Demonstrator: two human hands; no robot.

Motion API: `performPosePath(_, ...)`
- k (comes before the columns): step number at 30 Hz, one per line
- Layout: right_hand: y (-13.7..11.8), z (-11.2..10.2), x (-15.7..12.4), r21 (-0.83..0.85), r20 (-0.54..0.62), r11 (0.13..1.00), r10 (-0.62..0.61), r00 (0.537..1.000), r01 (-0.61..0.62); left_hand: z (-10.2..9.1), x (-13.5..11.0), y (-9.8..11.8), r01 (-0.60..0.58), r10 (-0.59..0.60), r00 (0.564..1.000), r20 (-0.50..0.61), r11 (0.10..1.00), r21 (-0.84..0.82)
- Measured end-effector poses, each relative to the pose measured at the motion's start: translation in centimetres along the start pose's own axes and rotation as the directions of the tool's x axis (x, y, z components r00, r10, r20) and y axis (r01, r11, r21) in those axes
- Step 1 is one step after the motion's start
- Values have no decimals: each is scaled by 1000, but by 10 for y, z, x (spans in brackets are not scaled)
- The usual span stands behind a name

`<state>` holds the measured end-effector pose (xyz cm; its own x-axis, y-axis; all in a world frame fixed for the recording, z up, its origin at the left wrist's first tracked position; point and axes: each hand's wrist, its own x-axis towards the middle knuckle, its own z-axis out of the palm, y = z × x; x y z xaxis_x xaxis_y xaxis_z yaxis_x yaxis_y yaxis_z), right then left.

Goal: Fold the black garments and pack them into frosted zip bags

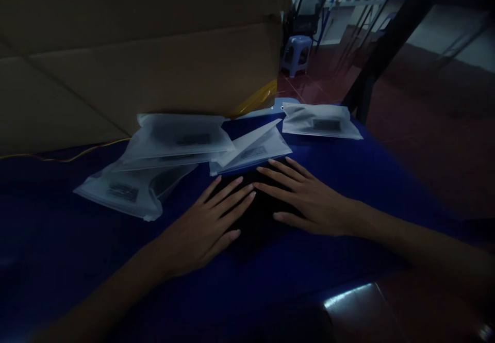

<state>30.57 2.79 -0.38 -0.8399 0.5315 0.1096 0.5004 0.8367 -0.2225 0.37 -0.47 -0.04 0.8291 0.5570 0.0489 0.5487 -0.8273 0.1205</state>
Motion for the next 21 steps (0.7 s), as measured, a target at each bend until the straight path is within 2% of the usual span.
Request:
performPosePath(7, 9, -3, -1, 24, -4, 999, 29, 1000, -29, 0, 1, 0, 25, -25, 999, -26, 1000, 2)
performPosePath(14, 20, -5, -4, 95, -16, 995, 29, 999, -27, -3, -1, -7, -77, 77, 997, 18, 997, -7)
performPosePath(16, 21, -5, -4, 95, -61, 995, 31, 998, -25, -5, -2, -8, -71, 72, 996, 43, 997, -23)
performPosePath(18, 20, -5, -3, 69, -164, 995, 81, 983, -71, -5, -2, -8, -54, 56, 997, 54, 998, -40)
performPosePath(21, 16, -7, -3, -16, -300, 960, 262, 917, -280, -5, -1, -6, -49, 52, 997, 59, 997, -55)
